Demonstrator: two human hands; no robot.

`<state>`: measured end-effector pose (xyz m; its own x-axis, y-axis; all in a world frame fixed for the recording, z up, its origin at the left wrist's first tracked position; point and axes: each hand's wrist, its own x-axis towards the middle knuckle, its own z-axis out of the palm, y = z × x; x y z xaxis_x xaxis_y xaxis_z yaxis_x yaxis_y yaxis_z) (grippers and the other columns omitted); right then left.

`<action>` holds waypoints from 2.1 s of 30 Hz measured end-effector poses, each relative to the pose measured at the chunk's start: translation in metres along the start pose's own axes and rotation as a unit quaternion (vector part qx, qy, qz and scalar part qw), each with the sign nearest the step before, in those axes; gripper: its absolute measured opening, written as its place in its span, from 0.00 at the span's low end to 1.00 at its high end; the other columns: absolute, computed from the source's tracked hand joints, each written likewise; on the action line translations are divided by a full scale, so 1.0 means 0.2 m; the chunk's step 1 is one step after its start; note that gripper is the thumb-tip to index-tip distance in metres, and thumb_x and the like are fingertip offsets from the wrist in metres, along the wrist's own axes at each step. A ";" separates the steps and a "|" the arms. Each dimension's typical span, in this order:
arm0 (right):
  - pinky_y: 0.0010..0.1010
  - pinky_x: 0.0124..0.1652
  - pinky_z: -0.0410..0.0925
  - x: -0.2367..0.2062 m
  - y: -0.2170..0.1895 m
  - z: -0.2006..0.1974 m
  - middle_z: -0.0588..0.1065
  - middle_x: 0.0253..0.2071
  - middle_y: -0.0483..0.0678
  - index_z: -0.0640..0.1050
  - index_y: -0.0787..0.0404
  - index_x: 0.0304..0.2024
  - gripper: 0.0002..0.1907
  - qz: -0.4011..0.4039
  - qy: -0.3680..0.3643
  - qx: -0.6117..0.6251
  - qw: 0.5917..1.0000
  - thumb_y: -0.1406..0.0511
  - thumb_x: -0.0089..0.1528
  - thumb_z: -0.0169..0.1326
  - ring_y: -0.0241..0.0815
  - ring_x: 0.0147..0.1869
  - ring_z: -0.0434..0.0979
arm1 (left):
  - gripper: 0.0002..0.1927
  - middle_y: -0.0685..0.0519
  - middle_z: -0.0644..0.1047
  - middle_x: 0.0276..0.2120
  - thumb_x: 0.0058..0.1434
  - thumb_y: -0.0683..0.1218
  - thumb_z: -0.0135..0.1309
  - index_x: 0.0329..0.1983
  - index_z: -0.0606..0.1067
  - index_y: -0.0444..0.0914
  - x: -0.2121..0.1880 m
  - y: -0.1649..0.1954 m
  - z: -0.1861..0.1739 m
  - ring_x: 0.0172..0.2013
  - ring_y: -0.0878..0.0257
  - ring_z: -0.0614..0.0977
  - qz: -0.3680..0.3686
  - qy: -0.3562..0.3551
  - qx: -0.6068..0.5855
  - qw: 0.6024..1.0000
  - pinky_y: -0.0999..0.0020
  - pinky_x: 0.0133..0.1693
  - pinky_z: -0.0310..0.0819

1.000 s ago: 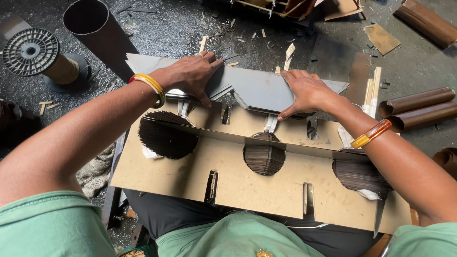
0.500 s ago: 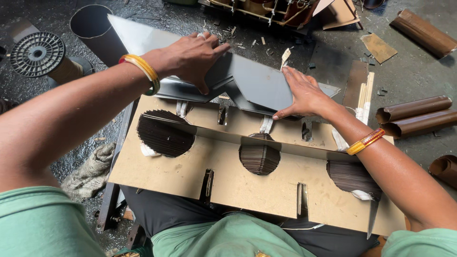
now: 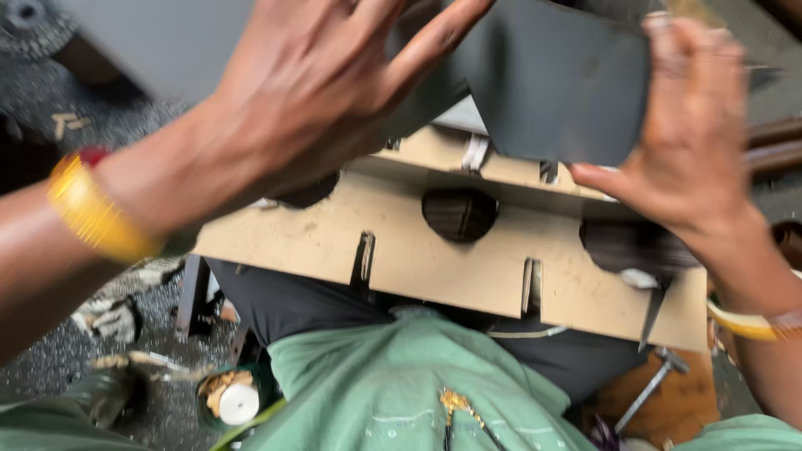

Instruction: The person uses a hammer and chisel to adjust a metal component on a wooden jig, then repeatedly inserts and removes thin metal sheets into circular slots on the jig. The person handles the metal sheets one at a time, aligning them with the slots.

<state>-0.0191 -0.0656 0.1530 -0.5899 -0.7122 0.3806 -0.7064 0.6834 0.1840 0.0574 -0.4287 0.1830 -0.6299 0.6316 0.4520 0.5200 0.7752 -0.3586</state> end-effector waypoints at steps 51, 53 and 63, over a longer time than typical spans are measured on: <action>0.60 0.71 0.50 -0.55 -0.78 0.50 0.68 0.50 0.62 0.74 0.78 0.56 0.47 0.113 -0.194 0.173 0.959 0.51 0.46 0.71 0.58 0.61 0.67 | 0.52 0.42 0.66 0.55 0.37 0.55 0.73 0.64 0.65 0.32 -0.53 0.92 0.63 0.60 0.45 0.66 -0.237 -0.134 -0.425 0.863 0.44 0.63 0.52; 0.61 0.71 0.49 -0.55 -0.78 0.50 0.68 0.49 0.62 0.74 0.79 0.55 0.47 0.110 -0.196 0.172 0.959 0.50 0.45 0.72 0.57 0.61 0.67 | 0.53 0.42 0.66 0.55 0.36 0.56 0.74 0.64 0.65 0.33 -0.52 0.92 0.63 0.60 0.45 0.66 -0.239 -0.136 -0.424 0.863 0.44 0.63 0.52; 0.61 0.70 0.49 -0.57 -0.77 0.52 0.67 0.51 0.62 0.73 0.76 0.58 0.47 0.132 -0.193 0.180 0.955 0.51 0.46 0.70 0.58 0.62 0.66 | 0.51 0.42 0.66 0.55 0.38 0.57 0.73 0.63 0.65 0.35 -0.55 0.92 0.67 0.60 0.44 0.66 -0.253 -0.114 -0.450 0.849 0.44 0.62 0.52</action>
<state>0.1168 -0.1064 -0.0129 -0.8176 -0.5757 -0.0046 -0.5605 0.7978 -0.2221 0.1457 -0.3532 -0.0415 -0.9458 0.2851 0.1556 0.3154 0.6915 0.6499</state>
